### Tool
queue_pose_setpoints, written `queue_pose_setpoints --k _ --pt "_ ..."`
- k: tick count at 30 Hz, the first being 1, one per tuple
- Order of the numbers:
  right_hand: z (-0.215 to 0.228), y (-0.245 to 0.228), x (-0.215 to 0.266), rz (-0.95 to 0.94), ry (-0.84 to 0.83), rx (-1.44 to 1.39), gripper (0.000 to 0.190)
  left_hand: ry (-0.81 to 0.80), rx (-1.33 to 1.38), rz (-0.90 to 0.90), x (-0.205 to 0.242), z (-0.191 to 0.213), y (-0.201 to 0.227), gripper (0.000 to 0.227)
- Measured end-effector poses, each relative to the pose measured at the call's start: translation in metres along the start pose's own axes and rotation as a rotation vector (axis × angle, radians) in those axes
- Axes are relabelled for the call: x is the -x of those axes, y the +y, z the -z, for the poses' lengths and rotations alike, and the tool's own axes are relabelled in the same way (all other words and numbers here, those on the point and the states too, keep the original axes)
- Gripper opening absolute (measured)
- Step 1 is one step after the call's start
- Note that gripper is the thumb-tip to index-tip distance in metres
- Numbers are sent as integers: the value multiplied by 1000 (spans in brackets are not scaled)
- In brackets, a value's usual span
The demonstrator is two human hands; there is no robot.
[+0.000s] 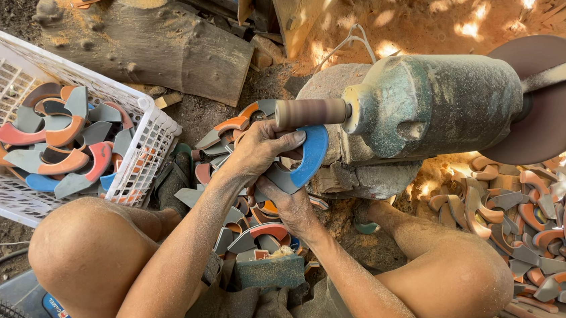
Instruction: The person sits on the ground and sands the edges of multiple colorful slipper soles using a rotating grinding wheel. They handle each sole one at a time, rotating it against the wheel to smooth the edges, then place the finished items into a white basket.
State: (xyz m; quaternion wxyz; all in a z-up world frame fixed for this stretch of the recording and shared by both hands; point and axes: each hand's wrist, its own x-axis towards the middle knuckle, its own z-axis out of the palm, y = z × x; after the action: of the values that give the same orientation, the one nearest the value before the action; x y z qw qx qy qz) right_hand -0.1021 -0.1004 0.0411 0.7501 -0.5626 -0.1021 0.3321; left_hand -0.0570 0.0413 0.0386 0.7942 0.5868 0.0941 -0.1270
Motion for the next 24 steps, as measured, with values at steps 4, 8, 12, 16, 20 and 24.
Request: queue_pose_setpoints --k 4,8,12,16,20,24 --pt "1 0 -1 7 -19 -43 14 15 39 -31 -3 -1 -6 32" --pt "2 0 1 18 -15 17 14 3 60 -26 -1 -2 -4 32" --pt "2 1 1 -3 30 26 12 15 53 -15 4 -4 -1 33" --pt "4 0 -1 -15 -3 -47 11 17 109 -30 0 -5 -5 34" --pt "10 -8 -3 -36 24 -2 12 82 188 -58 -8 -3 -15 32" --pt "18 -18 -13 -70 63 -7 11 137 431 -85 -19 -1 -19 31"
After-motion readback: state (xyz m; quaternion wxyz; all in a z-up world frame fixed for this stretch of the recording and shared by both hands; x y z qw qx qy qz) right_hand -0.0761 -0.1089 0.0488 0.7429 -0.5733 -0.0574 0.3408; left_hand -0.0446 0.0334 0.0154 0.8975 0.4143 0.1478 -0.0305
